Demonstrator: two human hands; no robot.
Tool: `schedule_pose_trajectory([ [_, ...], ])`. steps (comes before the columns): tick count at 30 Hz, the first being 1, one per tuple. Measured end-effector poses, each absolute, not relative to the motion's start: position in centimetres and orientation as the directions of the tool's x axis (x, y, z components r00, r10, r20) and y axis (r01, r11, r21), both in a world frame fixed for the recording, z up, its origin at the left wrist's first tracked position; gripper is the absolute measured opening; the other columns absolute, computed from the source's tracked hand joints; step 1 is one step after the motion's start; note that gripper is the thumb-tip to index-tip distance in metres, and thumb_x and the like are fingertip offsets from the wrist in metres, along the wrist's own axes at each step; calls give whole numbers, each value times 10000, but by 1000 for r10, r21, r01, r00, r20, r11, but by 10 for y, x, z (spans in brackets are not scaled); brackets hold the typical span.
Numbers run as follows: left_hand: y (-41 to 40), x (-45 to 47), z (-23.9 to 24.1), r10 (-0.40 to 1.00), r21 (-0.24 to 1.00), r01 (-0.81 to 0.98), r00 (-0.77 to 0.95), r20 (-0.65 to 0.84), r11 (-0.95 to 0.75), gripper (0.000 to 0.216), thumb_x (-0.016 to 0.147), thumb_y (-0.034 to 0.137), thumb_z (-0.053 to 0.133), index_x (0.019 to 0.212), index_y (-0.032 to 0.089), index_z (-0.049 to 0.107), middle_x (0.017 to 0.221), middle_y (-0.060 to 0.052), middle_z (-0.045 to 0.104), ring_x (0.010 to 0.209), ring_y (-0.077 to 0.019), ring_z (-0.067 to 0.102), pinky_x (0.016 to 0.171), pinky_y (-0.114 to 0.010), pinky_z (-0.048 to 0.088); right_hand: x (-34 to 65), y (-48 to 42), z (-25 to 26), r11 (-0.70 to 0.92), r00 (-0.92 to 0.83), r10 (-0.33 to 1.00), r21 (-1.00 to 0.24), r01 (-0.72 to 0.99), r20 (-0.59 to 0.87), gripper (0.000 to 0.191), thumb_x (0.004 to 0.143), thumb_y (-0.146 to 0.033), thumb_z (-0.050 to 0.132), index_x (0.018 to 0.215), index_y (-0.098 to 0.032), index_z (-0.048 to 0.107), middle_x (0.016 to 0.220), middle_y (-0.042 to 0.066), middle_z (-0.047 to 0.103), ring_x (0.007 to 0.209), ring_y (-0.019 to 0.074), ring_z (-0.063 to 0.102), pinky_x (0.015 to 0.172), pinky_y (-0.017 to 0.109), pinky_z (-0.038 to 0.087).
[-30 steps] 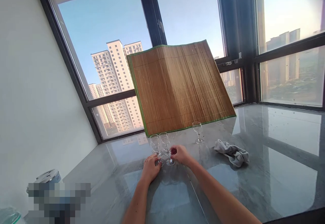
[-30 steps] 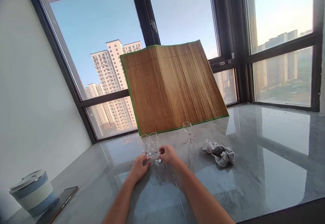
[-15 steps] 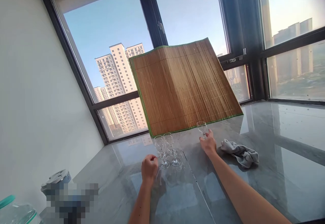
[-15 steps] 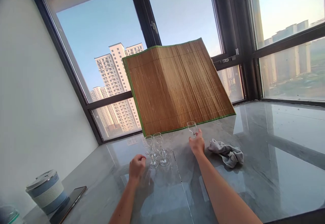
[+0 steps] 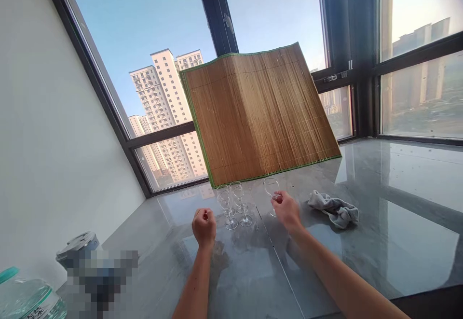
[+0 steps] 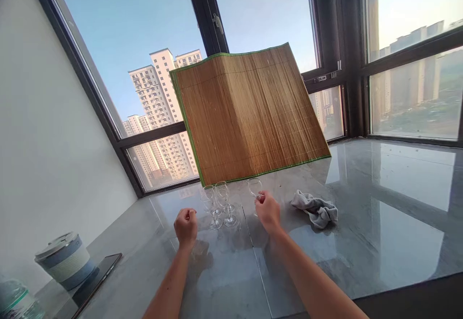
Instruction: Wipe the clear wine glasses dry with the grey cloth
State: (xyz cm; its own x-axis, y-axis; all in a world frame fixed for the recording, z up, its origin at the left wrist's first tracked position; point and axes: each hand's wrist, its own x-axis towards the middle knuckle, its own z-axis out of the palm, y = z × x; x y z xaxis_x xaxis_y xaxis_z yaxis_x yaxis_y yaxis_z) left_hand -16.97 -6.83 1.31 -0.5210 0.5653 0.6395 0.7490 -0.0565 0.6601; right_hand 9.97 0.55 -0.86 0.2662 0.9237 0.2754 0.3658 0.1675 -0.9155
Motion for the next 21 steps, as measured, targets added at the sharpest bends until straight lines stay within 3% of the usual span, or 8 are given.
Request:
schedule_pose_trajectory([
  [6, -64, -171, 8, 580, 652, 756, -507, 638, -56, 283, 852, 286, 449, 612, 202, 574, 753, -16, 622, 637, -140, 522, 616, -251, 333, 63, -46, -13, 334, -10, 941, -920, 206, 339, 246, 741, -276, 562, 983, -242, 593, 825, 38, 718, 775, 224, 679, 675, 323, 513],
  [12, -64, -171, 7, 567, 637, 769, -502, 654, -55, 283, 843, 281, 455, 593, 199, 560, 724, -18, 613, 626, -140, 520, 607, -249, 317, 33, -62, -19, 338, -159, 939, -908, 249, 306, 193, 751, -254, 532, 936, -264, 586, 788, 14, 708, 750, 224, 680, 702, 348, 527],
  [16, -66, -170, 9, 545, 630, 773, -499, 674, -72, 285, 835, 277, 452, 581, 202, 556, 714, -23, 615, 617, -146, 515, 596, -254, 310, 28, -67, -14, 321, -187, 945, -871, 371, 269, 227, 802, -231, 503, 1009, -276, 585, 886, 30, 714, 840, 220, 676, 753, 329, 523],
  [21, -68, -169, 12, 525, 653, 750, -516, 677, -105, 291, 833, 282, 437, 563, 205, 512, 679, -9, 594, 611, -145, 499, 604, -256, 313, 53, -81, -6, 325, -99, 932, -681, 657, 350, 438, 762, -222, 558, 1196, -280, 564, 1238, 42, 619, 1170, 259, 540, 890, 351, 492],
])
